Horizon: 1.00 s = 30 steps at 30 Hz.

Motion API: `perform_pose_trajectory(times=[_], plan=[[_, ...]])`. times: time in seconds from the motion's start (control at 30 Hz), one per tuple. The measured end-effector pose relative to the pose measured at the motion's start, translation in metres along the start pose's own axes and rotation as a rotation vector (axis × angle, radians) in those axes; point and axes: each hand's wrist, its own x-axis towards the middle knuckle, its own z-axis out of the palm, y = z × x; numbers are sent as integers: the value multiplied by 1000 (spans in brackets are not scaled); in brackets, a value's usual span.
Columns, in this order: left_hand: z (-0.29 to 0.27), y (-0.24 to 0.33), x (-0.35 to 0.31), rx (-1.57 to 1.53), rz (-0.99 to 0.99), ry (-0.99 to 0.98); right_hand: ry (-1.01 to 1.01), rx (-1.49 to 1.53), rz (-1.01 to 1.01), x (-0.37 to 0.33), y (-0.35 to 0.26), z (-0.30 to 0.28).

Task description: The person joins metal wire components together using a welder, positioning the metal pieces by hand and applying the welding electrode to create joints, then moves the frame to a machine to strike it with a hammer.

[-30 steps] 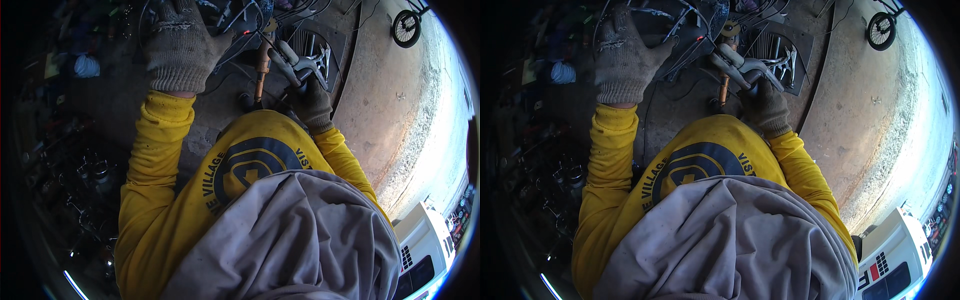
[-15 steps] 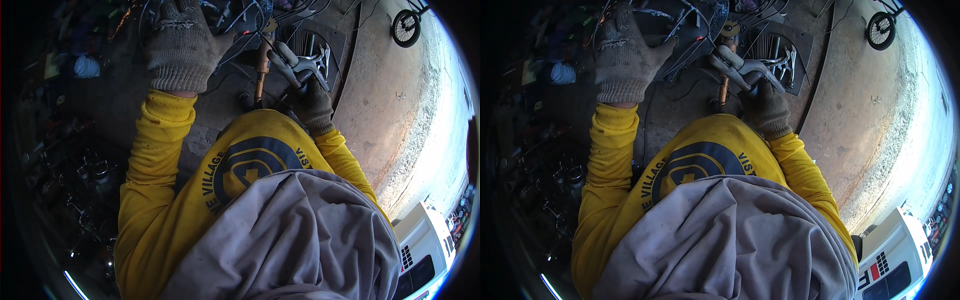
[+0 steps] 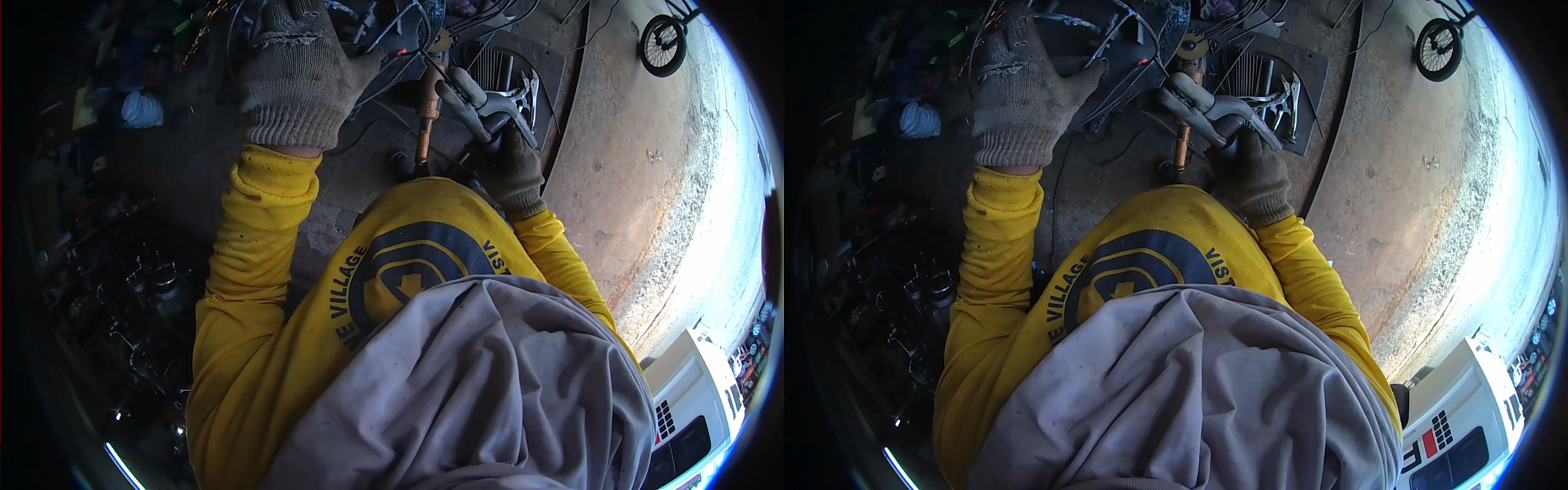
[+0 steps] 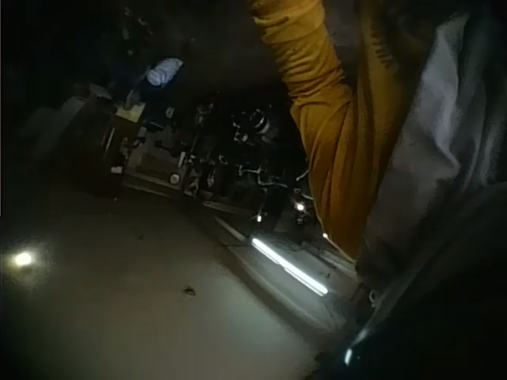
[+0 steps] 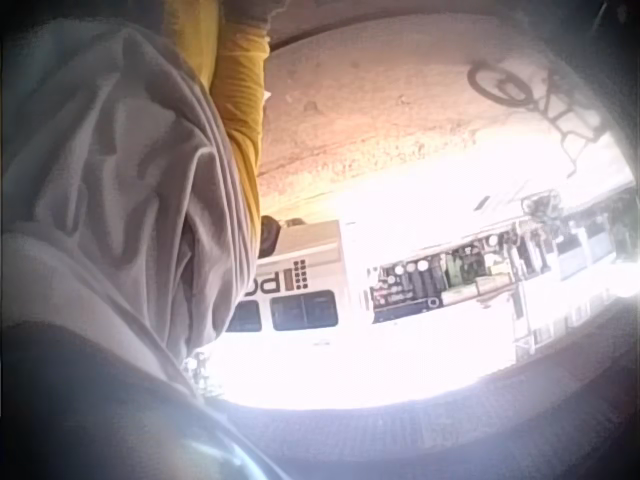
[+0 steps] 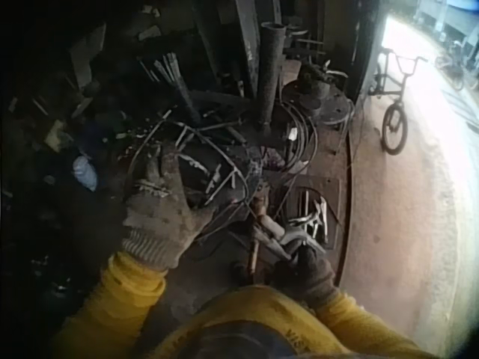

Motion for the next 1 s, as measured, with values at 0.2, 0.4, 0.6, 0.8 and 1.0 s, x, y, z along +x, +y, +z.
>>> perform_pose_trajectory(times=[0.2,0.4,0.6,0.8,1.0], plan=[[-2,-3,-4,-86,-69,-34,13,17,0,-3,2,0],[15,-41,-9,-124,-142,-34,187,218,14,-20,20,-1],[-11,-69,-6,-635,-476,-354,332,336,144,-15,37,-3],[-12,-68,-13,-1054,-584,-295,333,349,186,-10,43,-10],[-12,-72,-19,-1241,-789,-380,312,372,202,-11,33,-11]])
